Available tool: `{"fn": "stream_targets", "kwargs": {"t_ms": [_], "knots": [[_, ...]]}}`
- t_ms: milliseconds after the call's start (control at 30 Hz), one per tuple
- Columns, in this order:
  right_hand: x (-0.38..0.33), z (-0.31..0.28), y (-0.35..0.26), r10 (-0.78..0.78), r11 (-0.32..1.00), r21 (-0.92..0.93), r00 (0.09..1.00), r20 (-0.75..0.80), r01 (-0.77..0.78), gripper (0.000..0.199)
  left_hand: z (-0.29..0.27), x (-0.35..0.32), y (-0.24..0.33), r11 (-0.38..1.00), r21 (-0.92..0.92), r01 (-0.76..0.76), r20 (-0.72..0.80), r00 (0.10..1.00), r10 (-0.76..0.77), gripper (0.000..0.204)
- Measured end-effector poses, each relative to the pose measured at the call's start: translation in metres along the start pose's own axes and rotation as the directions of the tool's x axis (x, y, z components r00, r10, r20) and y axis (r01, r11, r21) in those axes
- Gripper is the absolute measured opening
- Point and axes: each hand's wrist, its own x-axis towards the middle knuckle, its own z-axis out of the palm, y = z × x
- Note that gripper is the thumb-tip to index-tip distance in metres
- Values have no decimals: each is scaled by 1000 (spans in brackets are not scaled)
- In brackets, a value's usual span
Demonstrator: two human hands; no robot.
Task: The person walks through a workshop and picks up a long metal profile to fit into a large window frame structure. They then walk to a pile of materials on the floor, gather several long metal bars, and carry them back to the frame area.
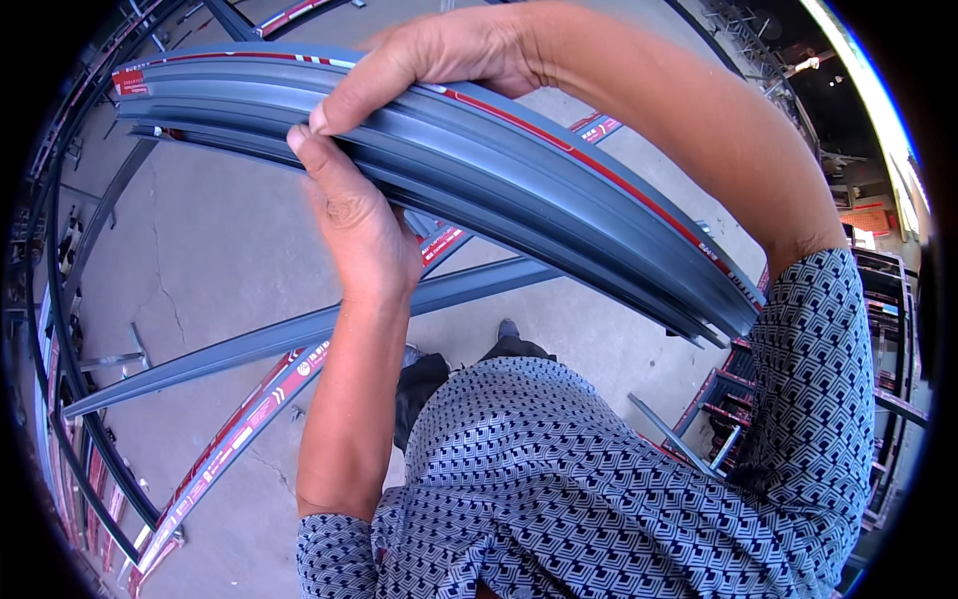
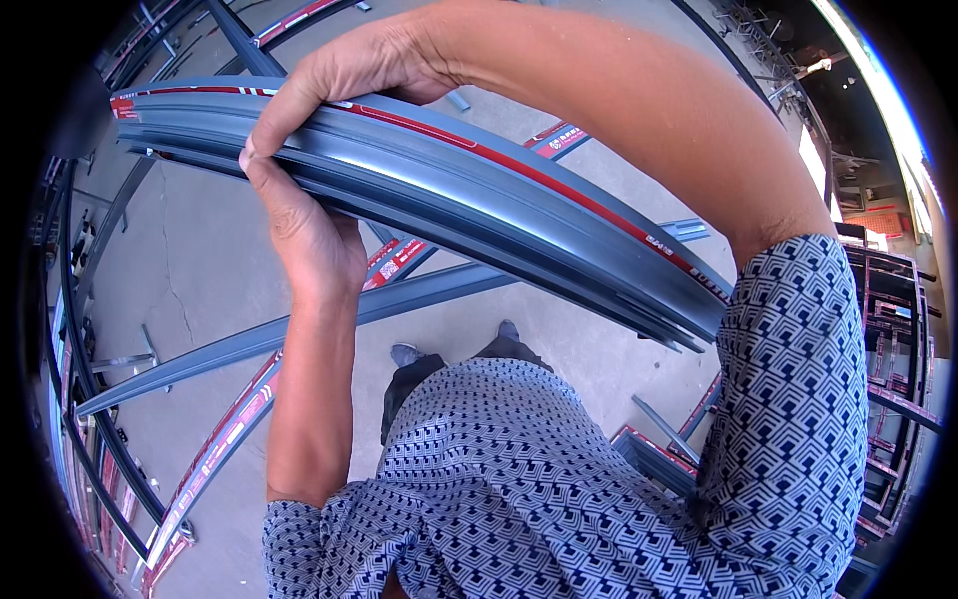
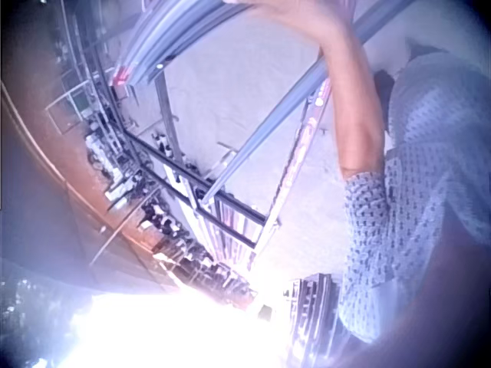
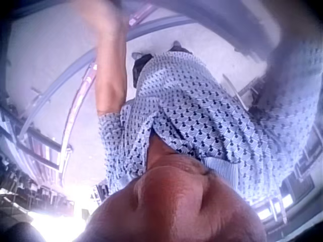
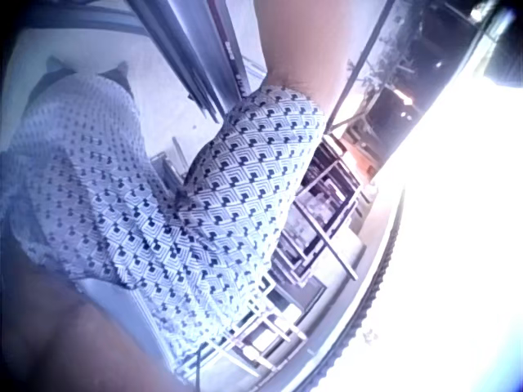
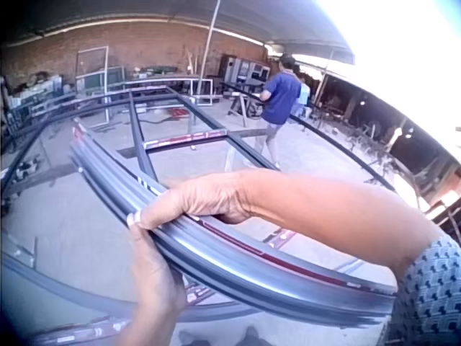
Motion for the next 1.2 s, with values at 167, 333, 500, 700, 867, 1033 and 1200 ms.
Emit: {"fn": "stream_targets", "kwargs": {"t_ms": [167, 333, 500, 700, 867, 1033, 1200], "knots": [[8, 15, 37, -24, 995, 93, 999, -49, 29, 86, -27, -6, -23, 999, 36, -2, 62, 998, -1, 99], [-13, 28, 56, -72, 997, -16, 986, -148, 71, 91, -45, -14, -42, 991, 134, -28, 162, 987, 6, 105], [-68, 56, 58, -85, 991, -123, 946, -313, 48, 95, -31, -35, -50, 971, 182, -156, 295, 950, 98, 100], [-132, 93, 60, -256, 960, -238, 817, -517, 149, 93, -8, -53, -44, 949, 180, -259, 516, 846, 133, 120], [-187, 115, 66, -244, 958, -278, 721, -649, 74, 87, 26, -73, -45, 928, 158, -337, 657, 738, 156, 115], [-231, 135, 96, -154, 971, -228, 548, -822, -71, 97, 64, -98, -60, 951, 194, -240, 748, 664, 15, 106], [-246, 151, 136, -84, 988, -127, 388, -918, -86, 104, 88, -113, -84, 963, 217, -158, 795, 601, -81, 105]]}}
